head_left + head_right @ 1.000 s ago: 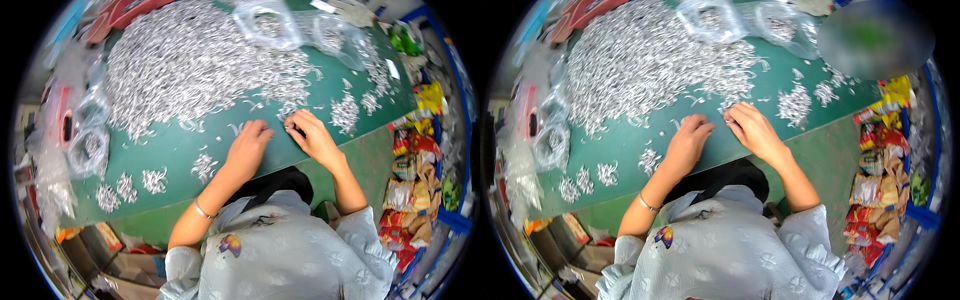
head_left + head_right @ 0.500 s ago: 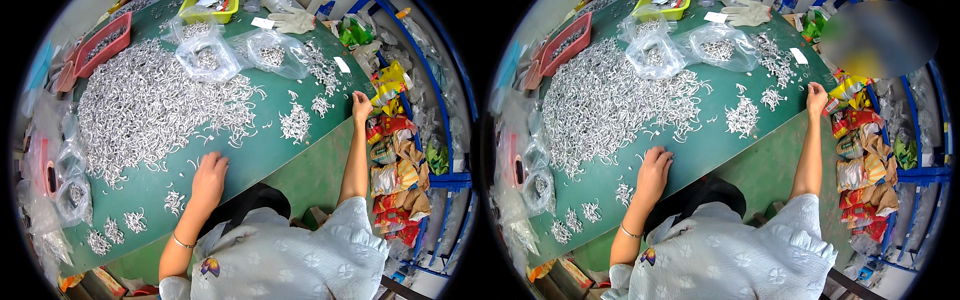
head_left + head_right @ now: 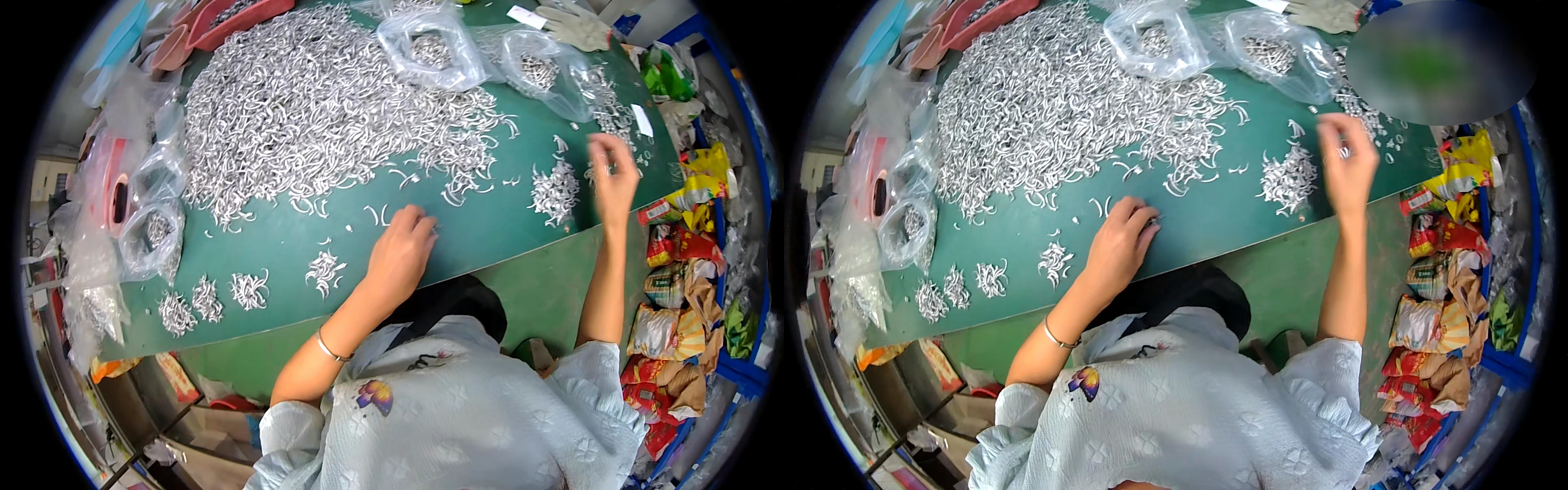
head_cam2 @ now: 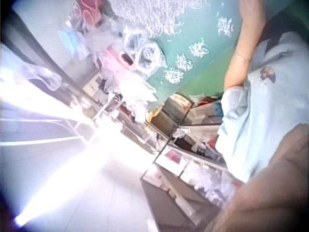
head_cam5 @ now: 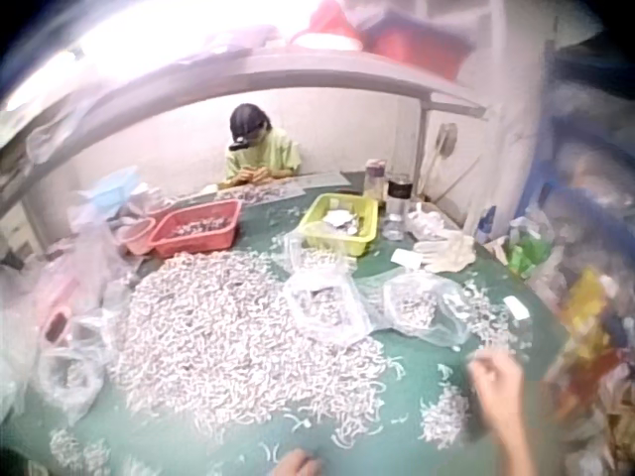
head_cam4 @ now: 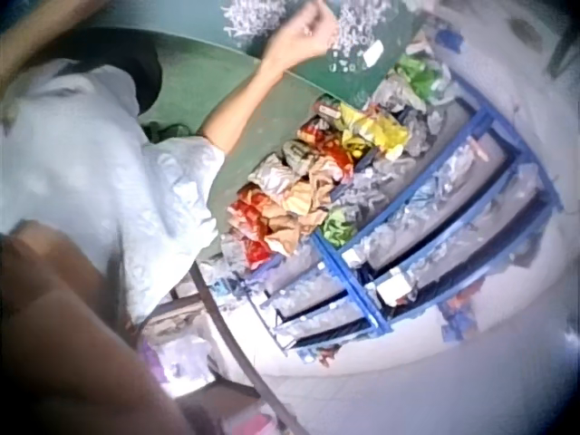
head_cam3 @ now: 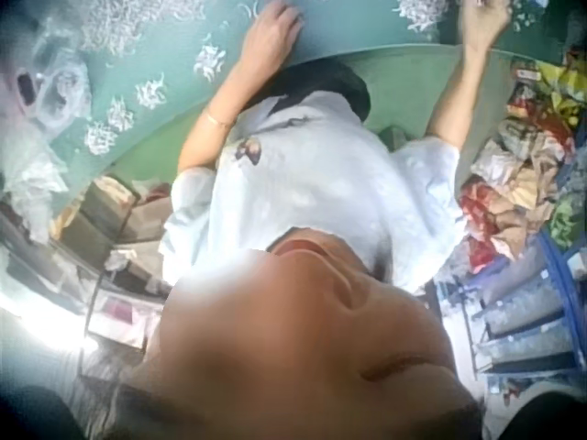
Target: The person sorts through a large pile of small metal hooks on a table and manually inserts a white plastic component into a metal frame.
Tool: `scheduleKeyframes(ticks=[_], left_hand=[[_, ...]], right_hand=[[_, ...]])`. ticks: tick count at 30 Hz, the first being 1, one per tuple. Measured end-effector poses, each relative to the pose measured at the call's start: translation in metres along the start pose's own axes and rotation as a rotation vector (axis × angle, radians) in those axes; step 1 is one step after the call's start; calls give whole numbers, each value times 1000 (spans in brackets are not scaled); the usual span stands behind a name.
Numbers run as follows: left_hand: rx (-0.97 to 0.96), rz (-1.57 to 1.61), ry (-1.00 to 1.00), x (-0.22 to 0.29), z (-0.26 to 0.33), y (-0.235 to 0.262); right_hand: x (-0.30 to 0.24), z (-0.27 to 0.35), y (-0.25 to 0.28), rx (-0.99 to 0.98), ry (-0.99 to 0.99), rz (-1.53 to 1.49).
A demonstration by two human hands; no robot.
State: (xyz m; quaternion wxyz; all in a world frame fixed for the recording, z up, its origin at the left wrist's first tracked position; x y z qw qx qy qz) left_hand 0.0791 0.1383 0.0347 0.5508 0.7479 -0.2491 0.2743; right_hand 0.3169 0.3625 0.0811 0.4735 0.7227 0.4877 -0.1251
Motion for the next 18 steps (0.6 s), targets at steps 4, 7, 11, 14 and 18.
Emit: scheduleKeyframes(ticks=[4,7,11,14,18], left_hand=[[-28,74,67,3,-1,3],[-22,104,106,13,-6,9],[-47,-106,-152,-6,-1,0],[-183,-117,-101,3,-6,-1],[-161,-33,-92,1,-5,-24]], right_hand=[[-57,36,-47,-693,232,-233],[-75,43,-77,-476,197,2],[-80,48,-113,-478,348,156],[-57,39,-112,-465,428,69],[-31,43,-102,-480,375,92]])
Point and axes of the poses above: each hand's wrist, its own z-axis away from the middle knuckle, its own y-axis out of the back of the hand, x = y × z, the point moved 1 cm from there along -z, towards the middle knuckle, and after that the axes turned 2 degrees about -y, right-handed, at the moved point
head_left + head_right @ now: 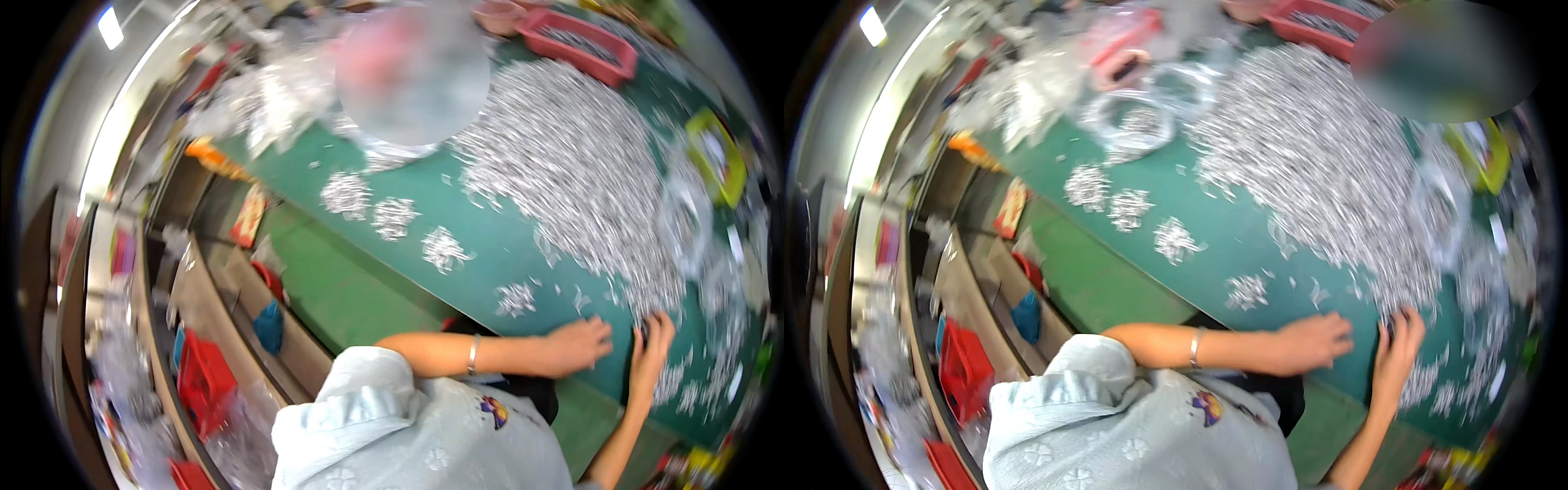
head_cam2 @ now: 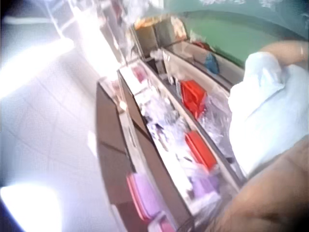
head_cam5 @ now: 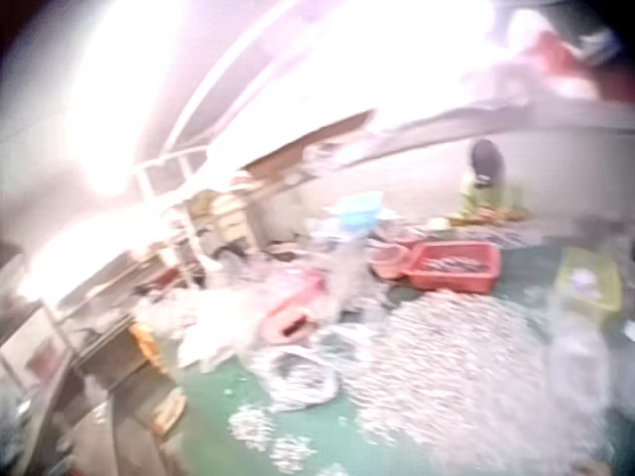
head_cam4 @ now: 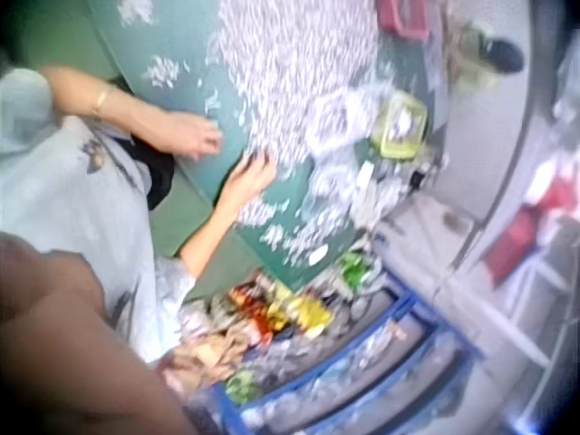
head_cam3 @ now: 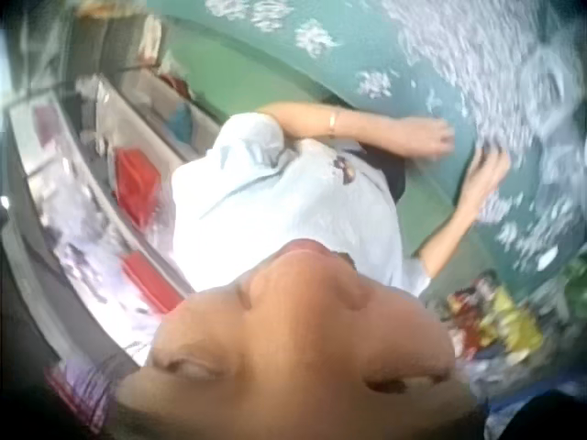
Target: The person sorts through a large pile of small metal hooks on a table and manually inserts a white plastic component into a metal frame.
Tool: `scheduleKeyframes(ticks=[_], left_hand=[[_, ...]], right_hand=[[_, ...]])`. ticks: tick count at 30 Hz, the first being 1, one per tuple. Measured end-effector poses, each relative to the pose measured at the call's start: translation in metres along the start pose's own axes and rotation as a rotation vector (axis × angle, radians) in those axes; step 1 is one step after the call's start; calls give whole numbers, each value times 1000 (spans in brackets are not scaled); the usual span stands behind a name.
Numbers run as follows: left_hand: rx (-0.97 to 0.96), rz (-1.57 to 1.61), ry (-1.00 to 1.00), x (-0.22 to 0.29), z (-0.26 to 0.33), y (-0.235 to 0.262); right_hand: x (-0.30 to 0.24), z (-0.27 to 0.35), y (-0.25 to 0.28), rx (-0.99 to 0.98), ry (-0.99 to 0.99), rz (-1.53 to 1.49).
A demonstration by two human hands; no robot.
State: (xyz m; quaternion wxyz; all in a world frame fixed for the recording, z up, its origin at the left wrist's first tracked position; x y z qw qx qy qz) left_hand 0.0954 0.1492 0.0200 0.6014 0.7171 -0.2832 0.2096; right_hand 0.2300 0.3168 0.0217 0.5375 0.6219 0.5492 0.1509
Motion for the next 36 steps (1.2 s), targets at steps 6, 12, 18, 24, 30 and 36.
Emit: scheduleKeyframes(ticks=[6,12,18,24,30,36], left_hand=[[53,-124,-89,-9,7,-20],[130,-117,-141,-12,1,-25],[132,-106,-125,-18,-1,-32],[152,-152,-149,-20,0,-36],[127,-140,-97,-18,-4,-41],[163,-205,-131,-22,-11,-42]], right_hand=[[-9,-3,-7,-72,79,142],[23,-22,-18,-9,225,87],[53,-56,-10,30,95,-63],[37,-62,1,-163,-188,-215],[-16,-44,4,-441,-95,199],[-24,-53,7,-307,154,291]])
Point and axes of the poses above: each hand's wrist, its own z-axis away from the middle knuckle, its own y-axis out of the back of the hand, x = y × z, the point moved 1 cm from there along -z, towards the middle knuckle, and after that the axes turned 2 degrees about -y, right-handed, at the moved point
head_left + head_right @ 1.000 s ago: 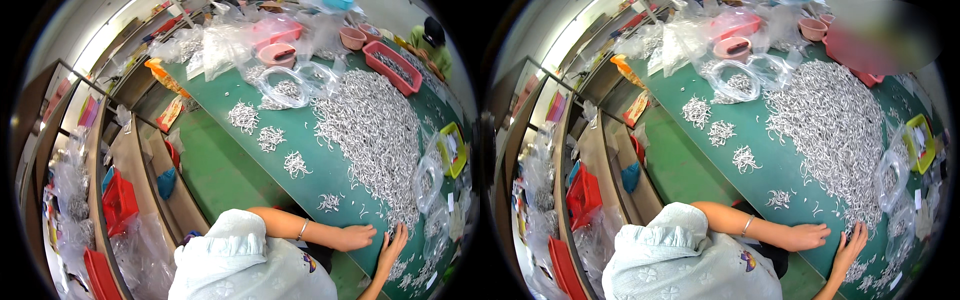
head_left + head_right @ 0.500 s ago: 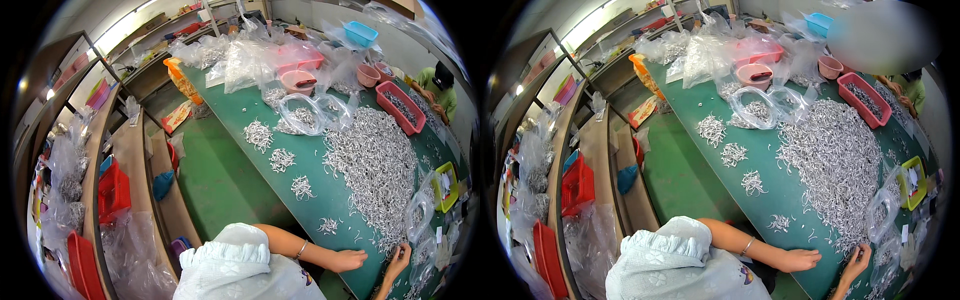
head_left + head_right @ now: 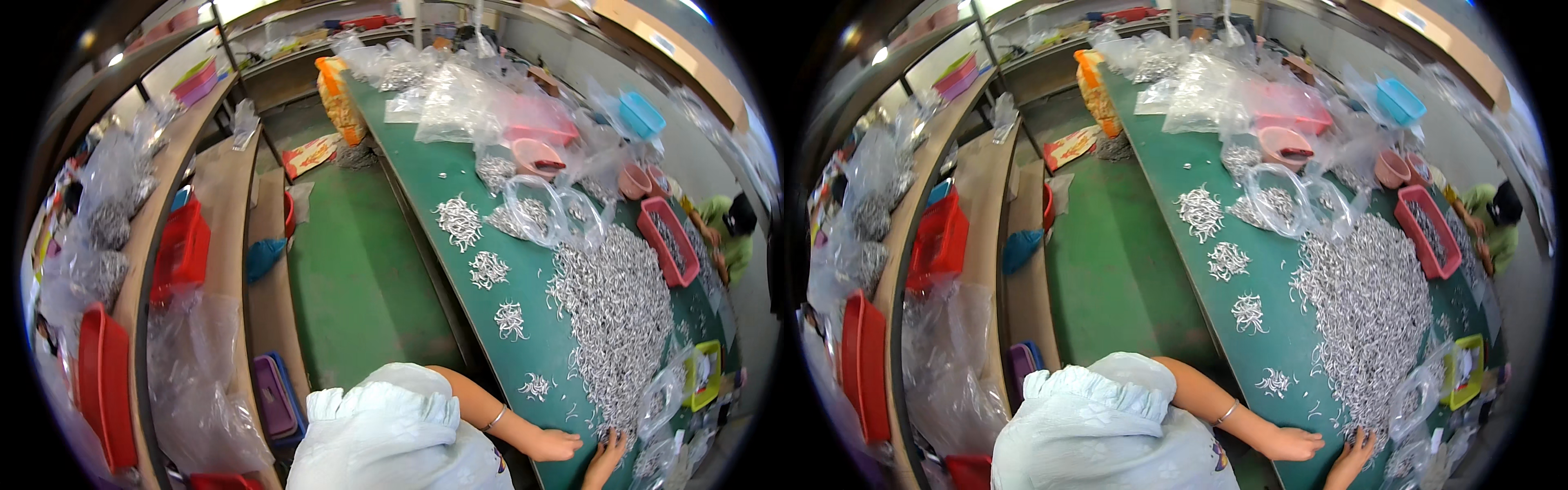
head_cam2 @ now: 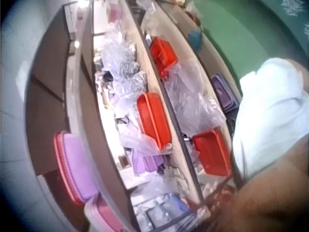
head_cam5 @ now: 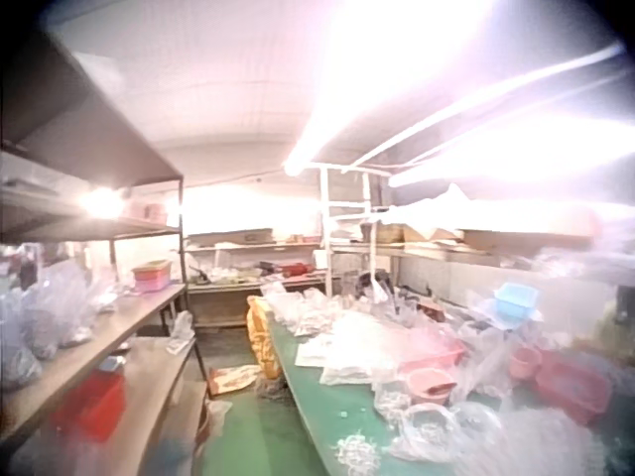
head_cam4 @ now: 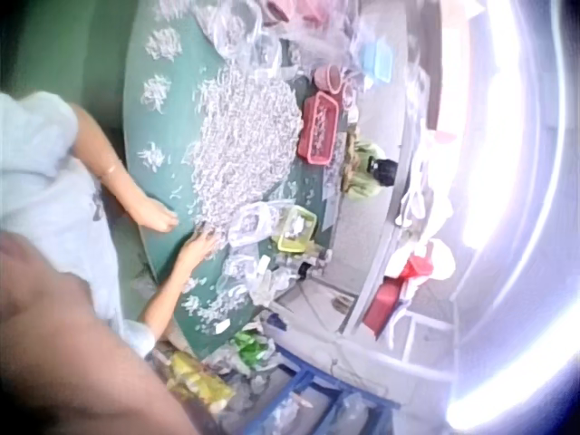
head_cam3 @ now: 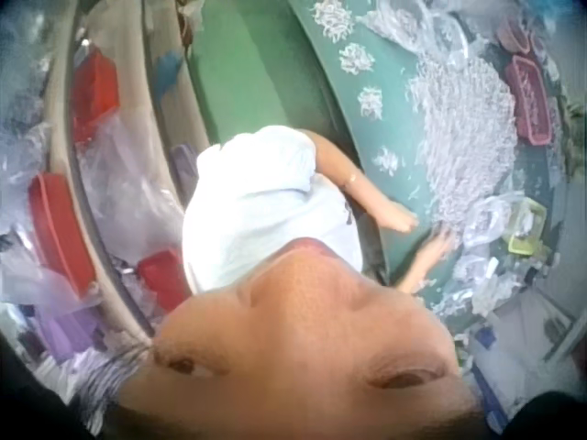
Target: The person sorts through a large pile of small metal hooks on a table and manually inserts a white plastic component into a metal frame.
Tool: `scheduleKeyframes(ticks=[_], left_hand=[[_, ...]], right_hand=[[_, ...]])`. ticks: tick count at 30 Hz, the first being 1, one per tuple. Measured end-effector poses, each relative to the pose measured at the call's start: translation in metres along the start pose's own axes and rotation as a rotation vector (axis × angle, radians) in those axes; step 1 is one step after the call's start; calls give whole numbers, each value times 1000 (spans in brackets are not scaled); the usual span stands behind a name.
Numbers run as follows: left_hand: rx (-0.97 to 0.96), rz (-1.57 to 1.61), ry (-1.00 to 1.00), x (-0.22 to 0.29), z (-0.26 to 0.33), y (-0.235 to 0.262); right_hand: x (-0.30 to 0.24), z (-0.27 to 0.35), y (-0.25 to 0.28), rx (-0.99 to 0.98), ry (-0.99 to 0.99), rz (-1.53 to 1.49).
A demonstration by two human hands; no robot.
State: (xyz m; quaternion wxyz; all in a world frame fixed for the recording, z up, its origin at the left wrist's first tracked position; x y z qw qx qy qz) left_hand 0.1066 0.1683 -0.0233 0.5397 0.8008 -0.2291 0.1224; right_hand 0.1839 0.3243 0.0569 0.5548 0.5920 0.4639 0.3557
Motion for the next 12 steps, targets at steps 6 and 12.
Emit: scheduleKeyframes(ticks=[6,12], left_hand=[[18,-4,-29,-2,-19,-11],[81,-90,-101,-8,-39,-33]], right_hand=[[23,-5,-15,59,-58,-72],[47,-28,6,-89,-376,-559]])
Point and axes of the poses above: each hand's wrist, its own z-axis away from the middle knuckle, its own y-axis out of the back of the hand, x = y × z, the point moved 1 cm from there along -z, towards the middle knuckle, and after that the axes turned 2 degrees about -y, right-handed, at the moved point
